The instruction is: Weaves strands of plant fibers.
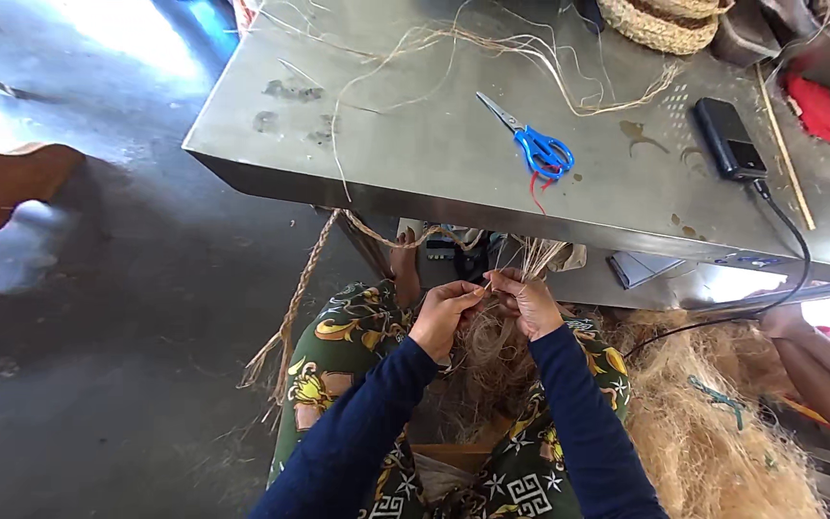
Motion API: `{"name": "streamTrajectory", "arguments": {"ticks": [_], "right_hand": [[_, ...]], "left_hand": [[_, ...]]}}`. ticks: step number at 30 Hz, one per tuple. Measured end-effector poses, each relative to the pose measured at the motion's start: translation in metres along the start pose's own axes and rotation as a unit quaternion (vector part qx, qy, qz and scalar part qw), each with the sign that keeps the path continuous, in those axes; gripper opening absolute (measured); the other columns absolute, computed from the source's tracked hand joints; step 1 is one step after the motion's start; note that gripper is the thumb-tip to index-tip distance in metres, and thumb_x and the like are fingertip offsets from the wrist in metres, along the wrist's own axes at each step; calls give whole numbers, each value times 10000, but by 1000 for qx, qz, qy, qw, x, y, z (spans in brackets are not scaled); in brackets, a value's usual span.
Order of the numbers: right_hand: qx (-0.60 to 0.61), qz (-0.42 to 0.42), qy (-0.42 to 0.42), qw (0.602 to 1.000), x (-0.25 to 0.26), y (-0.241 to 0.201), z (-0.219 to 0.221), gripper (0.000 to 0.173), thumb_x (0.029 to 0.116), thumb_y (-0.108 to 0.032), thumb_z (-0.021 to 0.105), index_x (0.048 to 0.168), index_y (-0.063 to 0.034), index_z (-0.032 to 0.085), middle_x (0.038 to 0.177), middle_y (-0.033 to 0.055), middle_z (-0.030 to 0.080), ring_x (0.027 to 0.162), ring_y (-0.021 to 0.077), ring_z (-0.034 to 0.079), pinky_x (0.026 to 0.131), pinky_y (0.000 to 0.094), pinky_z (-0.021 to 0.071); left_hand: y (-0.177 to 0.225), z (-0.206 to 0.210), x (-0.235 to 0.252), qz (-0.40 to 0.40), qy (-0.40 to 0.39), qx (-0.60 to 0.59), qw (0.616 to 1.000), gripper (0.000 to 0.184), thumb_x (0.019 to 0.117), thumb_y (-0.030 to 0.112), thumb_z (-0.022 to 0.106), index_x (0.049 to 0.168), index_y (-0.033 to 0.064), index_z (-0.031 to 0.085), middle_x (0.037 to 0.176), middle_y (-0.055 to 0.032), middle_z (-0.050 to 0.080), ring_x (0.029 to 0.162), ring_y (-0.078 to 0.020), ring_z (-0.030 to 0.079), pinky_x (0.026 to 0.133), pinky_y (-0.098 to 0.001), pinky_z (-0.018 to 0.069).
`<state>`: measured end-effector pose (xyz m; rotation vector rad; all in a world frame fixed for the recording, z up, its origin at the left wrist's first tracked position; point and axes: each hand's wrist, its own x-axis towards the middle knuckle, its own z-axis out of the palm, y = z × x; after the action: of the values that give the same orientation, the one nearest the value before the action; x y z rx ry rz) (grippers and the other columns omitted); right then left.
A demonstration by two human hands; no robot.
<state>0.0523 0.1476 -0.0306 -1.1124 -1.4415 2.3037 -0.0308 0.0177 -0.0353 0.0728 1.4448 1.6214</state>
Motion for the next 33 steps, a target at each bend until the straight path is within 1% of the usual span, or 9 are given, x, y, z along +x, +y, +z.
{"name": "streamTrajectory", "arguments": {"ticks": [3,9,15,17,19,20,22,28,33], "right_hand": [[18,-9,10,1000,1,1,3,90,996,-19,619,994,-9,708,676,-20,584,429,-4,331,404,148,291],[13,-18,19,1000,2,2,8,91,1000,-20,619,1008,-1,707,731,6,631,432,-5,341,401,145,298],[0,-31,25,999,4,3,12,73,985,-5,635,983,-4,708,700,3,619,421,-6,330,397,146,293],[-14,-35,33,999,4,4,14,67,973,0,653,966,-11,718,671,-14,603,420,-7,330,400,147,297],[-35,-37,28,998,5,7,14,48,953,-12,686,965,-15,732,647,-24,582,428,-4,319,407,157,290],[-53,-36,16,998,6,9,14,43,946,-24,700,970,-18,736,655,-23,588,437,0,320,414,168,288],[-93,-27,-9,995,7,13,16,21,940,-40,716,938,-21,723,646,-19,590,448,6,350,427,178,308],[-115,11,-57,992,6,14,21,68,936,12,691,871,-3,702,598,-25,551,442,0,342,427,178,297],[-111,63,-80,989,5,8,20,91,919,69,671,858,8,701,597,-12,573,427,-3,345,408,171,294]], "left_hand": [[3,-4,-1,-19,8,22,1000,136,1021,13,572,910,16,650,716,-14,636,568,-39,550,522,-157,441],[6,-13,-2,-60,15,85,994,112,1018,59,608,929,12,658,747,-27,661,637,-66,617,591,-190,502],[9,-16,-5,-65,23,124,990,101,1012,67,622,938,12,663,765,-22,677,642,-47,618,579,-179,488],[6,-20,-5,-19,30,183,983,96,1005,90,643,985,13,697,862,-46,688,746,-88,615,683,-262,503],[2,-24,-3,56,53,202,976,177,1018,122,624,1111,6,721,1026,-107,718,934,-179,662,864,-423,526],[3,-24,-3,94,64,194,974,212,1036,133,593,1156,9,716,1097,-114,721,1005,-188,668,921,-451,519],[5,-24,-3,149,80,168,971,239,1060,145,546,1174,22,717,1160,-89,723,1059,-152,665,952,-422,515],[9,-21,-4,122,36,114,985,204,1044,118,581,1091,10,748,986,-47,743,874,-75,673,848,-295,545],[13,-24,-3,38,6,48,998,175,1026,82,600,1058,7,755,897,-54,743,759,-94,656,713,-246,532]]}}
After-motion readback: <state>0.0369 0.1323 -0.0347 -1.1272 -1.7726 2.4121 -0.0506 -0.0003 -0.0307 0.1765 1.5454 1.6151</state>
